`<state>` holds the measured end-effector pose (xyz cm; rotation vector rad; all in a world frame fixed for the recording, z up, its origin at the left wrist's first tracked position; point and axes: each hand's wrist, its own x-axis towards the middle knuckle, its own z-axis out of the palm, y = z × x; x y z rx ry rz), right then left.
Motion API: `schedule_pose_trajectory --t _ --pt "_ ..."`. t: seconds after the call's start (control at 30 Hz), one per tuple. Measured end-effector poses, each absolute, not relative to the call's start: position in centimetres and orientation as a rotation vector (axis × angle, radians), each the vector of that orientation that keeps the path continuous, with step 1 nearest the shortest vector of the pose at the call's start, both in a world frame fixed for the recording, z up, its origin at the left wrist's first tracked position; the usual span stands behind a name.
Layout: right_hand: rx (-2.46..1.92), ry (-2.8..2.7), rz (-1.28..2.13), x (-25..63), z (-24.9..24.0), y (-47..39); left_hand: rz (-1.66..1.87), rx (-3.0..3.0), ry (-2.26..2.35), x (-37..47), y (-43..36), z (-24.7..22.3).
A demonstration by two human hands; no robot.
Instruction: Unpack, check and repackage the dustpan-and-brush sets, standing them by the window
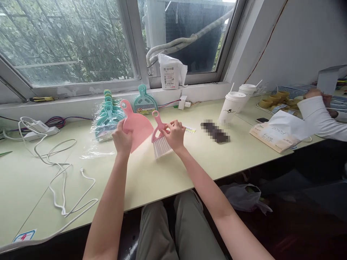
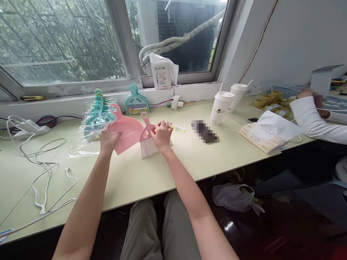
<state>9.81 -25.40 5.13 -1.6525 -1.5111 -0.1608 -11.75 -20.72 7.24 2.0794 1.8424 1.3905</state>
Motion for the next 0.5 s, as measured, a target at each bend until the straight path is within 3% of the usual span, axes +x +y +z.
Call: schedule_pose_trajectory --t 0.13,0.23,0.5 --pt "-1.962 -1.538 -0.099 12.0 3.4 -23.8 0.737 2.053 1.777 -11.8 -19.3 5.3" --pt "-2.110 -1.566 -0.057 13.0 2.7 -23.5 0.462 2.145 1.867 -11.7 -19.4 4.4" --pt "-2.111 -1.590 -0.044 13.3 2.3 -23.5 0.512 2.151 1.962 -11.0 -19.8 3.6"
